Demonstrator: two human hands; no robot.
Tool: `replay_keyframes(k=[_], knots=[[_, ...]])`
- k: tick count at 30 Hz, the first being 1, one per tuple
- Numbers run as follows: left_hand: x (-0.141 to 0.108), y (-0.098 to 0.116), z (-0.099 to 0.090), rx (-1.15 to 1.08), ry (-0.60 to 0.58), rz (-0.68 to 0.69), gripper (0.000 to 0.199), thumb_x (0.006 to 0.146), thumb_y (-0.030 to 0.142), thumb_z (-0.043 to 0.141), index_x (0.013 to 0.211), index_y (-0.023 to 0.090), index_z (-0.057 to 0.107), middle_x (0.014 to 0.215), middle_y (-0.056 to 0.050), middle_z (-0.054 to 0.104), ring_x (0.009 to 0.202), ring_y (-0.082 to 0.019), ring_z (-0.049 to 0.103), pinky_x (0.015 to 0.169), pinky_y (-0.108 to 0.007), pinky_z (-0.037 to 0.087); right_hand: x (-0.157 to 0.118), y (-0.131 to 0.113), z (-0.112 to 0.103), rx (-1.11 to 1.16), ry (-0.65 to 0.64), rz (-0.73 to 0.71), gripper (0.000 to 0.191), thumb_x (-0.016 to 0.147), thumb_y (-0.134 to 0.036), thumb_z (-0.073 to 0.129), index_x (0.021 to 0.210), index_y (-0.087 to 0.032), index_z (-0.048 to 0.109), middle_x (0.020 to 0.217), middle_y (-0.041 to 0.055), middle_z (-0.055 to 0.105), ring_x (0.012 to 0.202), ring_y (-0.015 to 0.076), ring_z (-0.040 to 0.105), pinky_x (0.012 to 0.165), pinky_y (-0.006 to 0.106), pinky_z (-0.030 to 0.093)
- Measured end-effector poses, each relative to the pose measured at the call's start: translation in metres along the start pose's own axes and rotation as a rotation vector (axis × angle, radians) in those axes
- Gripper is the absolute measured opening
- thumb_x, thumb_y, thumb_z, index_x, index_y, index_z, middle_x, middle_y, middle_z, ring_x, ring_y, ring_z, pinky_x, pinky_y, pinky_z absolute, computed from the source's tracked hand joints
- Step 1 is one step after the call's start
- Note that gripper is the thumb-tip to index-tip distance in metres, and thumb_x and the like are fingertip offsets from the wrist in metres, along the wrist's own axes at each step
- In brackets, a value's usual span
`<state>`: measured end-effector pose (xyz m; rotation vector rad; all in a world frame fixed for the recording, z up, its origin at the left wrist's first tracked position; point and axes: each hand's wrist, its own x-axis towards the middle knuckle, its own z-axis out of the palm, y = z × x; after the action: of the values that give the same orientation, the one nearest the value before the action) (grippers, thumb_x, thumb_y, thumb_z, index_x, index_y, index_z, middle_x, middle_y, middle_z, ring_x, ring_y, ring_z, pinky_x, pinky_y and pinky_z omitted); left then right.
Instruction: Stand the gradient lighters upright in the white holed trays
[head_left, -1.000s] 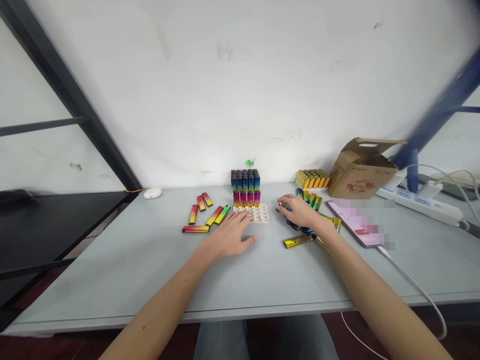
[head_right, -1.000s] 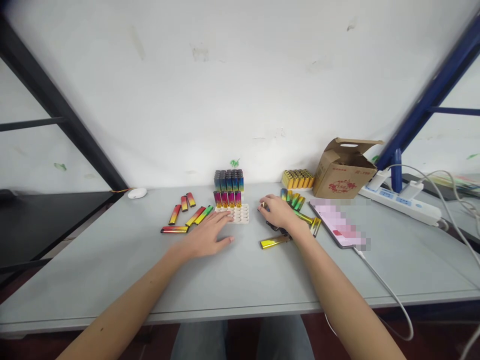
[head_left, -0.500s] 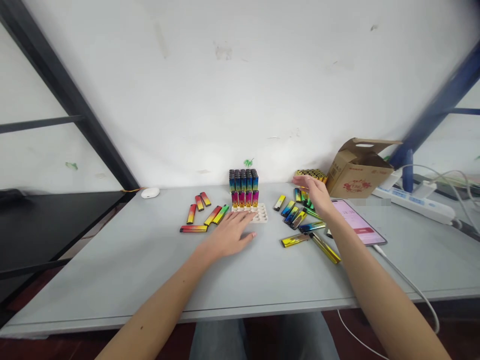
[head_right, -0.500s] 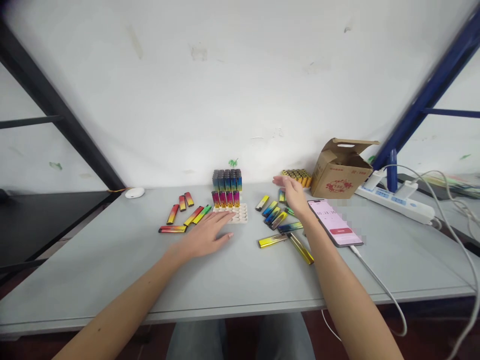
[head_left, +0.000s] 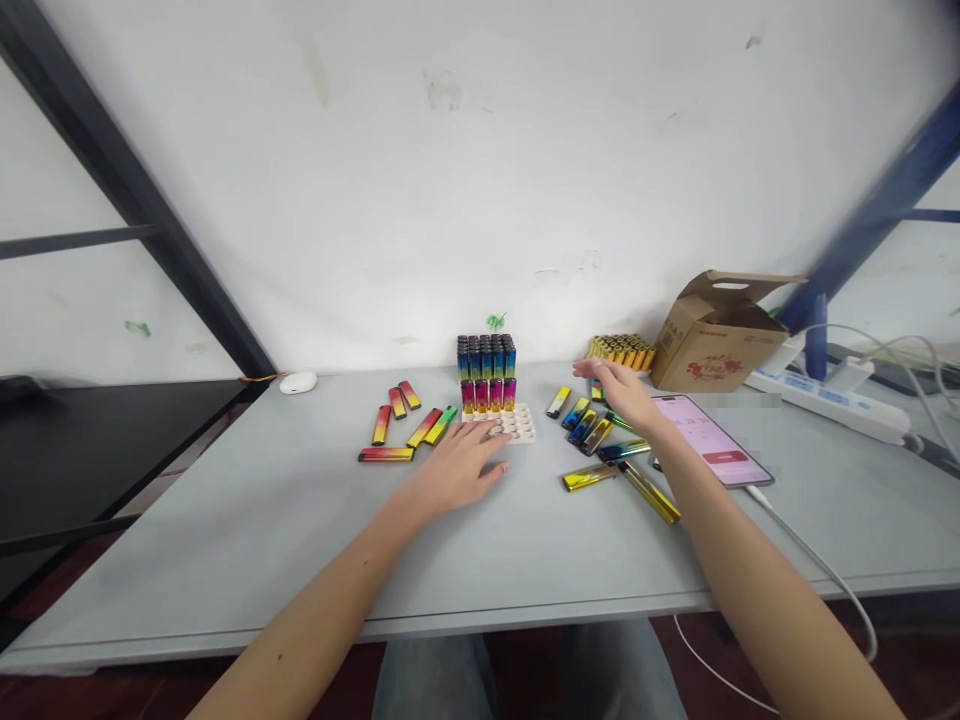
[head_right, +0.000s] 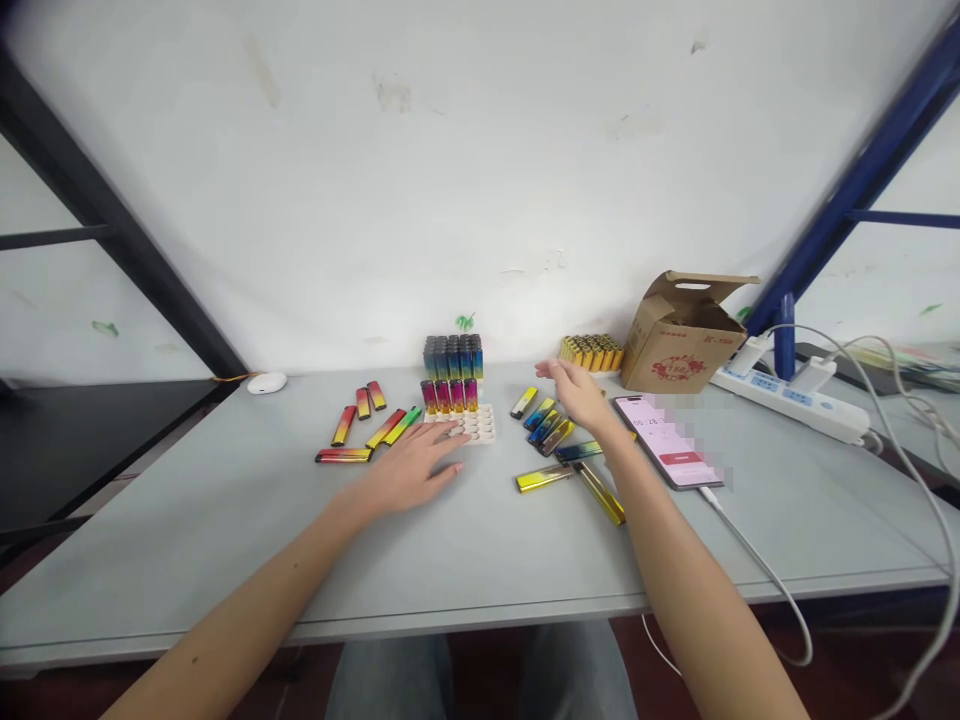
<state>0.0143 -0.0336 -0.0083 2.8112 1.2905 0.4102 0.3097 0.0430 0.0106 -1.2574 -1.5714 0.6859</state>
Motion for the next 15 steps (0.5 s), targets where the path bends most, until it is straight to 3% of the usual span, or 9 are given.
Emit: replay_keyframes(k=[2, 7, 10, 12, 15], knots=[[0.0, -0.001, 0.001, -0.008, 0.004, 0.001, 0.044, 0.096, 0.041, 0.038, 0.135, 0.027, 0.05, 0.145, -0.007, 0.046, 0.132, -0.025, 0.042, 0.113, -0.047, 0.029, 0.0, 0.0, 0.001, 0.01, 0.016, -0.023, 0.055, 0.086, -0.067, 0.045, 0.097, -0.018, 0.069, 0.104, 0.0111, 0.072, 0.105, 0.026, 0.064, 0.093, 0.043, 0.048], [-0.001, -0.003, 0.001, -0.02, 0.002, 0.001, 0.044, 0.096, 0.041, 0.038, 0.135, 0.027, 0.049, 0.146, -0.007, 0.045, 0.134, -0.025, 0.041, 0.113, -0.047, 0.028, 0.005, -0.006, -0.009, 0.294, 0.303, -0.043, 0.065, 0.09, -0.068, 0.023, 0.095, -0.02, 0.066, 0.1, 0.0135, 0.071, 0.099, 0.0258, 0.066, 0.088, 0.042, 0.051], [-0.001, -0.002, 0.0, -0.017, -0.008, -0.003, 0.044, 0.096, 0.041, 0.038, 0.136, 0.028, 0.049, 0.146, -0.007, 0.044, 0.134, -0.025, 0.041, 0.113, -0.047, 0.029, 0.007, -0.007, -0.019, 0.331, 0.348, 0.001, 0.069, 0.09, -0.067, 0.009, 0.095, -0.024, 0.064, 0.107, 0.0152, 0.069, 0.102, 0.0266, 0.065, 0.089, 0.044, 0.05], [0.0, -0.002, 0.0, -0.016, -0.013, -0.008, 0.044, 0.096, 0.04, 0.038, 0.136, 0.028, 0.049, 0.146, -0.007, 0.045, 0.133, -0.025, 0.042, 0.112, -0.047, 0.029, 0.007, -0.004, -0.021, 0.212, 0.351, 0.036, 0.071, 0.091, -0.064, 0.007, 0.096, -0.023, 0.064, 0.109, 0.015, 0.068, 0.105, 0.0267, 0.063, 0.092, 0.043, 0.049], [0.0, -0.001, -0.001, -0.01, -0.017, -0.004, 0.043, 0.096, 0.04, 0.038, 0.135, 0.027, 0.05, 0.145, -0.007, 0.046, 0.134, -0.024, 0.041, 0.113, -0.048, 0.029, 0.004, 0.006, -0.016, -0.234, 0.282, 0.054, 0.054, 0.092, -0.055, 0.029, 0.103, -0.017, 0.066, 0.116, 0.0143, 0.067, 0.114, 0.028, 0.058, 0.1, 0.042, 0.043]])
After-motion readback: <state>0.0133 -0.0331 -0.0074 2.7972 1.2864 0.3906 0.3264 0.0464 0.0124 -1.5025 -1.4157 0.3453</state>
